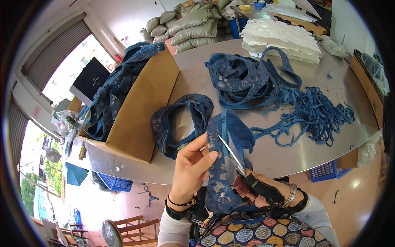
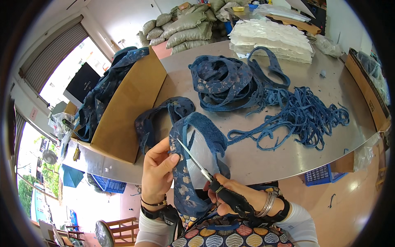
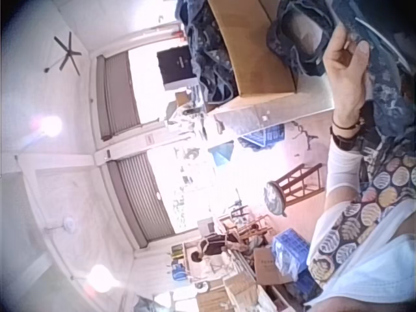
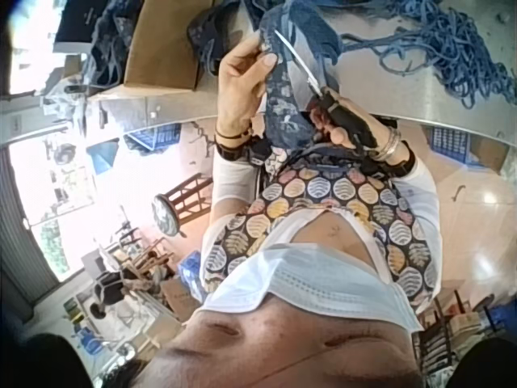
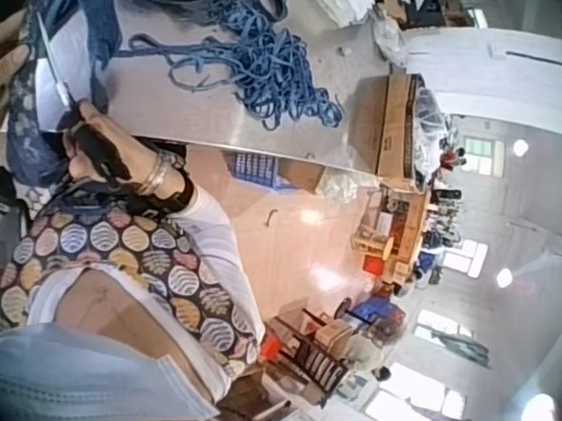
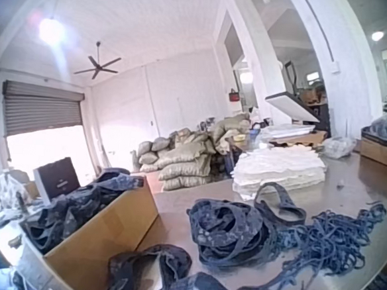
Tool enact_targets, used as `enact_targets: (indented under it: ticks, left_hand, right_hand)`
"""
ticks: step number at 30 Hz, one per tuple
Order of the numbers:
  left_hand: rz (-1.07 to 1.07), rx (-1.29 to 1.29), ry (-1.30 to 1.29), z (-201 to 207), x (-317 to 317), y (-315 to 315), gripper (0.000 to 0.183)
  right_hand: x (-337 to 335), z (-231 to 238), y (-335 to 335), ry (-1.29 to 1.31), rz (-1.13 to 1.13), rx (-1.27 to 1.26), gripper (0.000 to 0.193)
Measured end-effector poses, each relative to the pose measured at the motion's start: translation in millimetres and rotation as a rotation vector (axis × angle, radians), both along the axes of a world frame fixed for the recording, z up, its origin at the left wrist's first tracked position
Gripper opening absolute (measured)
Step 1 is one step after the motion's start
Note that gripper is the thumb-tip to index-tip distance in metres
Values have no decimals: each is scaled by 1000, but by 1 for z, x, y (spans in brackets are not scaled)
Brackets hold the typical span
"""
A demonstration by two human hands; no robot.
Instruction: Trimming excess fabric from blue patterned shoe upper components using scissors.
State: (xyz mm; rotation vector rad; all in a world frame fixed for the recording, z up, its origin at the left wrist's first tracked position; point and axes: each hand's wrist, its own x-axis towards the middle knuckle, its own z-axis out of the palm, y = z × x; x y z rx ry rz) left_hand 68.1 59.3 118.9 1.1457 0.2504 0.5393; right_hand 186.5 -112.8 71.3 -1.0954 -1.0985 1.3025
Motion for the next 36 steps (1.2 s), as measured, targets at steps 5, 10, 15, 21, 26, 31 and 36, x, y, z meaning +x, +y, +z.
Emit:
enact_targets:
  ticks: [5, 10, 15, 21, 26, 31, 36]
  left_hand:
    - [-93, 86, 31, 16, 2, -3, 46]
    - [45, 82, -83, 4, 3, -2, 47]
    - [109, 35, -152, 3, 4, -5, 45]
    - [96, -86, -183, 3, 1, 0, 41]
    - [43, -96, -159, -1, 4, -13, 43]
    - [31, -94, -139, -2, 5, -18, 45]
    - [72, -56, -131, -5, 5, -22, 45]
  right_hand:
    - [2, -7, 0, -134, -55, 186, 87]
    - [11, -11, -7, -180, 99, 14, 89]
    - [12, -19, -7, -68, 150, 29, 83]
    - [6, -18, -5, 145, 116, -96, 77]
    - [12, -16, -4, -136, 194, -8, 83]
    - [6, 11, -5, -208, -4, 73, 97]
    - [8, 1, -6, -321, 2, 118, 106]
